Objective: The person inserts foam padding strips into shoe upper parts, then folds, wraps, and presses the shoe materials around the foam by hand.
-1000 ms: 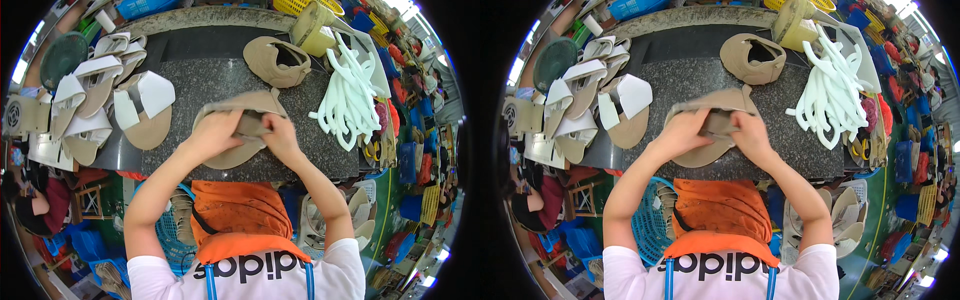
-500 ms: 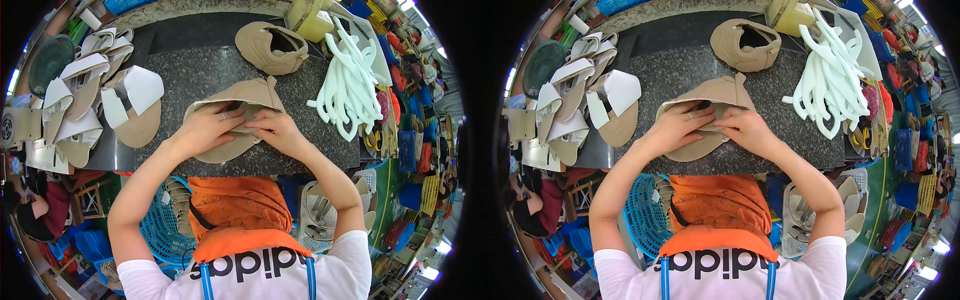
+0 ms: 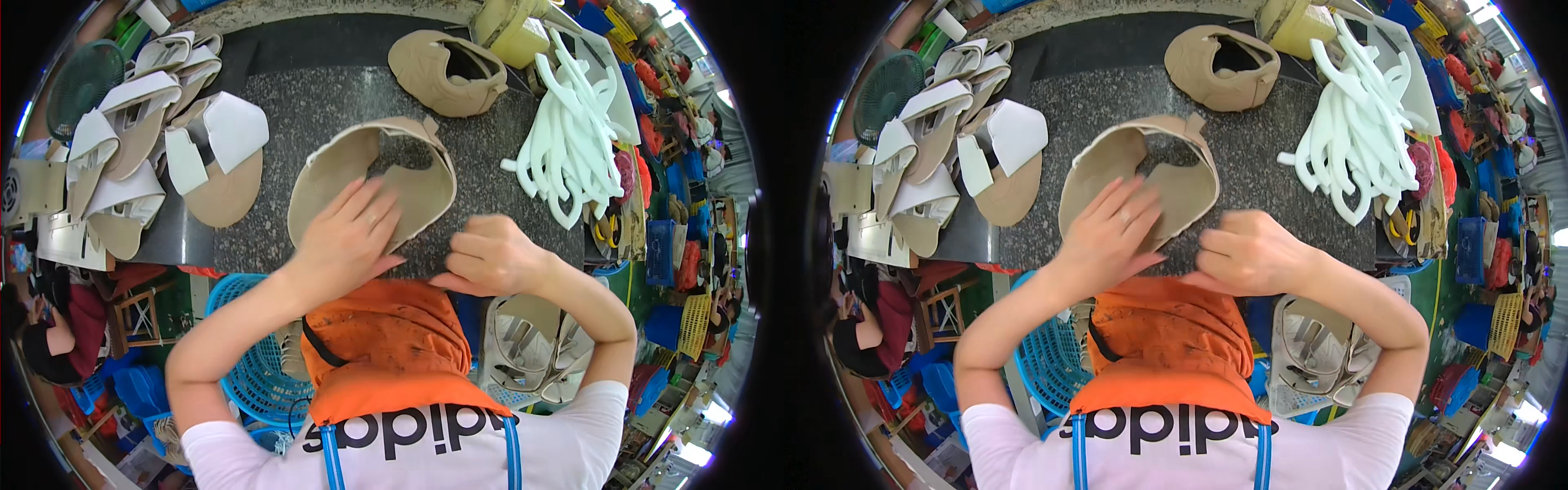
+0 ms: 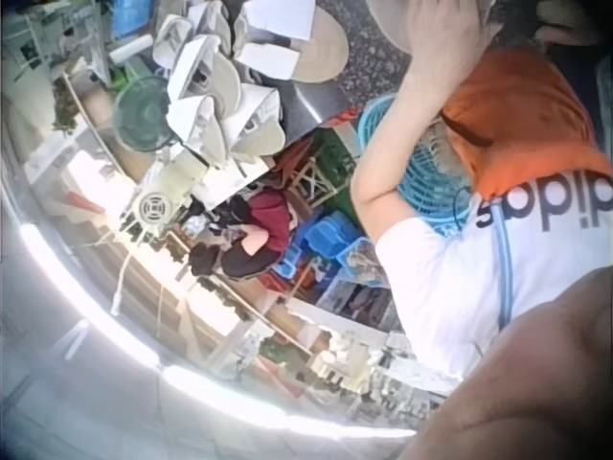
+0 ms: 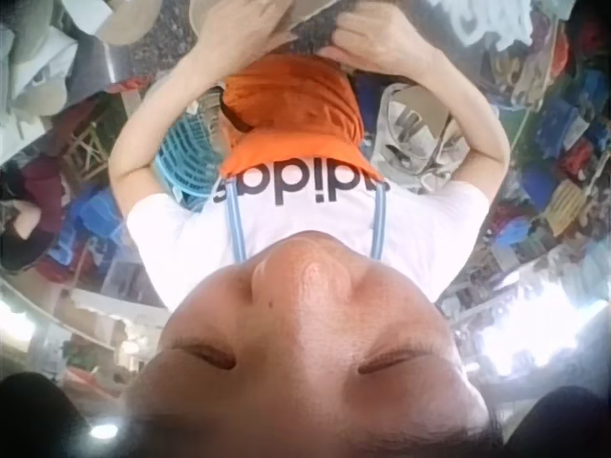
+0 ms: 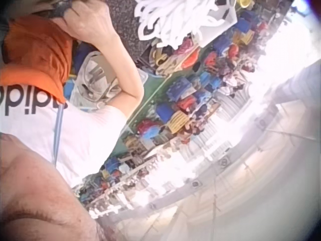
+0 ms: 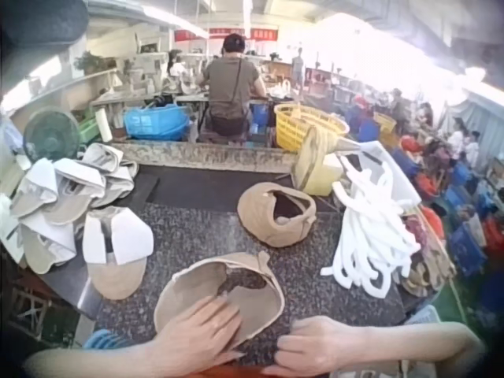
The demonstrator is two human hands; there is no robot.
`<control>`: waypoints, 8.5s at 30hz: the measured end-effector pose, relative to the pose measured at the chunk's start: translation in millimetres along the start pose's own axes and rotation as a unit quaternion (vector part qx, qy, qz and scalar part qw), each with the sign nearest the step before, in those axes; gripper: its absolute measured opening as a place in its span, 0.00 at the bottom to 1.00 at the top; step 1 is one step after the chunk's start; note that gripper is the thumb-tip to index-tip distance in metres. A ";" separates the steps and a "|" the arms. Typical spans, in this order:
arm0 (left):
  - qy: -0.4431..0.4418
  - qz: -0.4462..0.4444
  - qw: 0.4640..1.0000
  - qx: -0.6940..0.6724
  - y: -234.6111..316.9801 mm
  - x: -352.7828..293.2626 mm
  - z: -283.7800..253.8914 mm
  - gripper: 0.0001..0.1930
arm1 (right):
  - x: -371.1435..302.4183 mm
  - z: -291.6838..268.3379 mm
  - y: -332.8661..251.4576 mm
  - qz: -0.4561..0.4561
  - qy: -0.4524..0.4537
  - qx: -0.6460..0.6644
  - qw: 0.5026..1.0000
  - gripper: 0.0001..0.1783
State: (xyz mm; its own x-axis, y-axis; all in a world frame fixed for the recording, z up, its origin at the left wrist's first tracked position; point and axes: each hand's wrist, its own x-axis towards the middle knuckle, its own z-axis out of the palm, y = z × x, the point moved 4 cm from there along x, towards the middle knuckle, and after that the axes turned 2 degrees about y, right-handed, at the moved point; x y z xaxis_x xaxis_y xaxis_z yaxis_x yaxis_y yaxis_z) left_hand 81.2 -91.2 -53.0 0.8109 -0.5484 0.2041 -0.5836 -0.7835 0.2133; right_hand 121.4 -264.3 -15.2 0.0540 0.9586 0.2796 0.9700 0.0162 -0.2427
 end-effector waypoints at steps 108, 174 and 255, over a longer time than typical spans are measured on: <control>0.189 -0.207 0.880 -0.385 49.0 1.4 -32.5 0.14 | 9.8 41.2 7.8 0.347 0.516 0.689 0.373 0.17; 0.222 -0.312 0.447 -0.808 59.8 -28.0 -9.7 0.19 | 12.3 33.3 -15.8 0.395 0.462 0.574 0.548 0.18; 0.309 -0.355 0.870 -0.148 -122.9 -55.6 -27.3 0.32 | 64.0 -21.3 167.6 0.246 0.254 -0.247 0.902 0.23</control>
State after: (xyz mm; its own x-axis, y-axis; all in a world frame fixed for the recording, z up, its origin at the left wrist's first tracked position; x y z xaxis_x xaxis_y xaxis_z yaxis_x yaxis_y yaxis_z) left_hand 106.6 43.5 -64.5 0.8474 0.3766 0.3744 -0.0041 -0.7004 0.7137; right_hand 292.5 -206.3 -18.2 0.4875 0.5582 0.6714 0.7790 -0.6254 -0.0457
